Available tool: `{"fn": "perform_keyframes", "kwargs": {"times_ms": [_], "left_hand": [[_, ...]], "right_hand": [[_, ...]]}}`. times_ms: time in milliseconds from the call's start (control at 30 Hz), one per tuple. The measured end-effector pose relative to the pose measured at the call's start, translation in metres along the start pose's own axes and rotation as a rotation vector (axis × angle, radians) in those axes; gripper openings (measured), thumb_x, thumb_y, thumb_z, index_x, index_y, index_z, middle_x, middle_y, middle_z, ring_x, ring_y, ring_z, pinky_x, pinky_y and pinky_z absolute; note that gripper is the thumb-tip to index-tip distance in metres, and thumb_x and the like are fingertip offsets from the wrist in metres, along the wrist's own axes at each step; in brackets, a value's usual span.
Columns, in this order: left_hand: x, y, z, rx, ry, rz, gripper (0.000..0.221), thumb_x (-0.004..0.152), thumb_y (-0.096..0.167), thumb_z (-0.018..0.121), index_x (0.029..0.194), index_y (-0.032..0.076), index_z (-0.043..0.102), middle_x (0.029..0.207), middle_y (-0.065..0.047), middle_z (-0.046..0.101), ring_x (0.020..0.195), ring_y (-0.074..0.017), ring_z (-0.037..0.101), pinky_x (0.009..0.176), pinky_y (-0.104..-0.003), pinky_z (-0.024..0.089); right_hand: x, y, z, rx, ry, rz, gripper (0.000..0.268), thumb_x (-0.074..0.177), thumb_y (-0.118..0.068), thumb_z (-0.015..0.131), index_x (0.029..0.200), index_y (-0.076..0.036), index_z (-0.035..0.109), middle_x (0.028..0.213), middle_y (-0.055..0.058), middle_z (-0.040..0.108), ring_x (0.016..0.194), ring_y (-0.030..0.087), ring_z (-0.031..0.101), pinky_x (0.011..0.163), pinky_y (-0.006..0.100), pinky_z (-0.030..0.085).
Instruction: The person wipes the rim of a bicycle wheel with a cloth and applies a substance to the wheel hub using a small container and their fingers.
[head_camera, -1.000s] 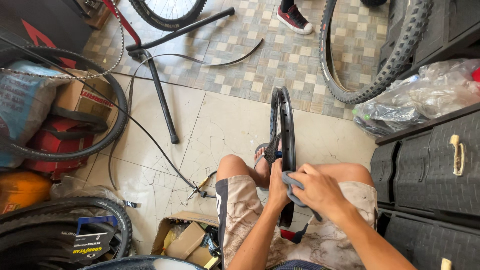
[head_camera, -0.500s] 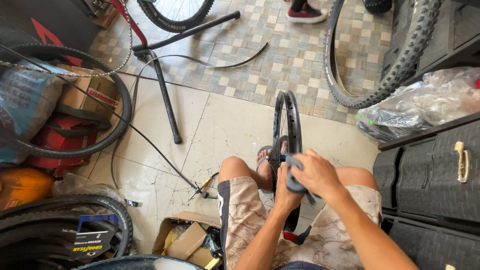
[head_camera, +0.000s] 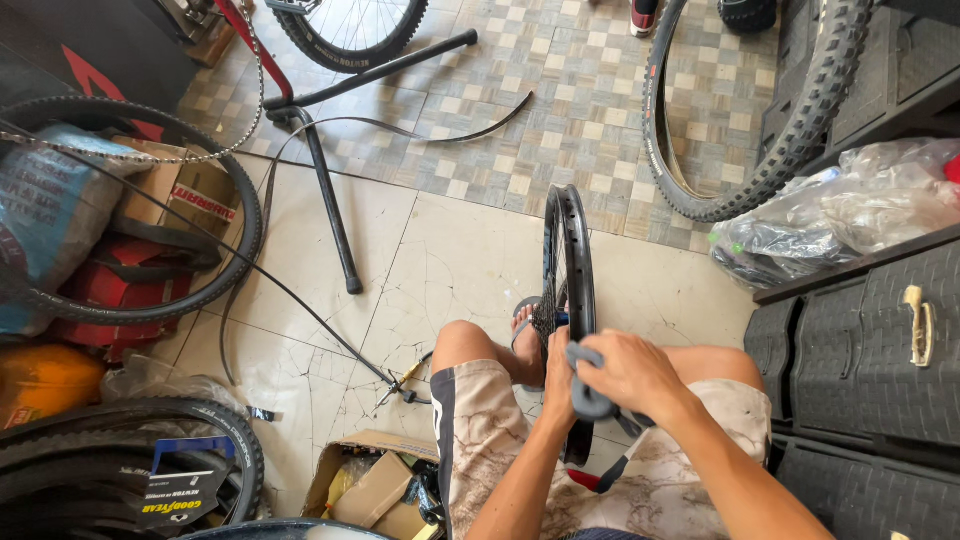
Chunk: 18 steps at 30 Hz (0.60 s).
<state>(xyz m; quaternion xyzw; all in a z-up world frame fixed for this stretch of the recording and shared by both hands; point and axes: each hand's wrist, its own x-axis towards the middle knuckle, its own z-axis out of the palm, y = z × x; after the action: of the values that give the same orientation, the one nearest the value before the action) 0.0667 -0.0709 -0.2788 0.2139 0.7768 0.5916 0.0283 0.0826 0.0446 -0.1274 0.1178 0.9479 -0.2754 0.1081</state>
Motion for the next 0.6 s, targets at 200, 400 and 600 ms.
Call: {"fn": "perform_keyframes", "kwargs": {"times_ms": [200, 400, 600], "left_hand": [[-0.012, 0.035, 0.004, -0.053, -0.046, -0.273, 0.053, 0.077, 0.017, 0.073, 0.124, 0.001, 0.056, 0.112, -0.017, 0.052, 0.105, -0.0348, 0.057, 0.095, -0.041, 0.049], [-0.007, 0.068, -0.011, -0.014, -0.057, -0.254, 0.058, 0.072, 0.015, 0.072, 0.125, -0.003, 0.055, 0.12, -0.022, 0.054, 0.111, -0.0392, 0.055, 0.097, -0.043, 0.049], [-0.003, 0.052, -0.026, -0.055, -0.267, -0.302, 0.083, 0.074, 0.025, 0.083, 0.138, -0.005, 0.039, 0.132, -0.024, 0.045, 0.123, -0.0382, 0.05, 0.105, -0.044, 0.046]], "right_hand": [[0.06, 0.025, 0.002, 0.063, 0.249, 0.042, 0.027, 0.089, -0.033, 0.063, 0.108, -0.017, 0.074, 0.104, 0.013, 0.066, 0.091, 0.039, 0.069, 0.083, 0.048, 0.055], [0.183, 0.041, -0.011, 0.046, 0.449, -0.039, 0.034, 0.093, -0.034, 0.063, 0.118, -0.012, 0.072, 0.117, 0.016, 0.065, 0.102, 0.041, 0.067, 0.086, 0.049, 0.054], [0.162, 0.036, -0.009, 0.036, 0.227, -0.012, 0.043, 0.091, -0.037, 0.061, 0.126, -0.013, 0.066, 0.117, 0.015, 0.063, 0.1, 0.04, 0.067, 0.085, 0.05, 0.053]]}}
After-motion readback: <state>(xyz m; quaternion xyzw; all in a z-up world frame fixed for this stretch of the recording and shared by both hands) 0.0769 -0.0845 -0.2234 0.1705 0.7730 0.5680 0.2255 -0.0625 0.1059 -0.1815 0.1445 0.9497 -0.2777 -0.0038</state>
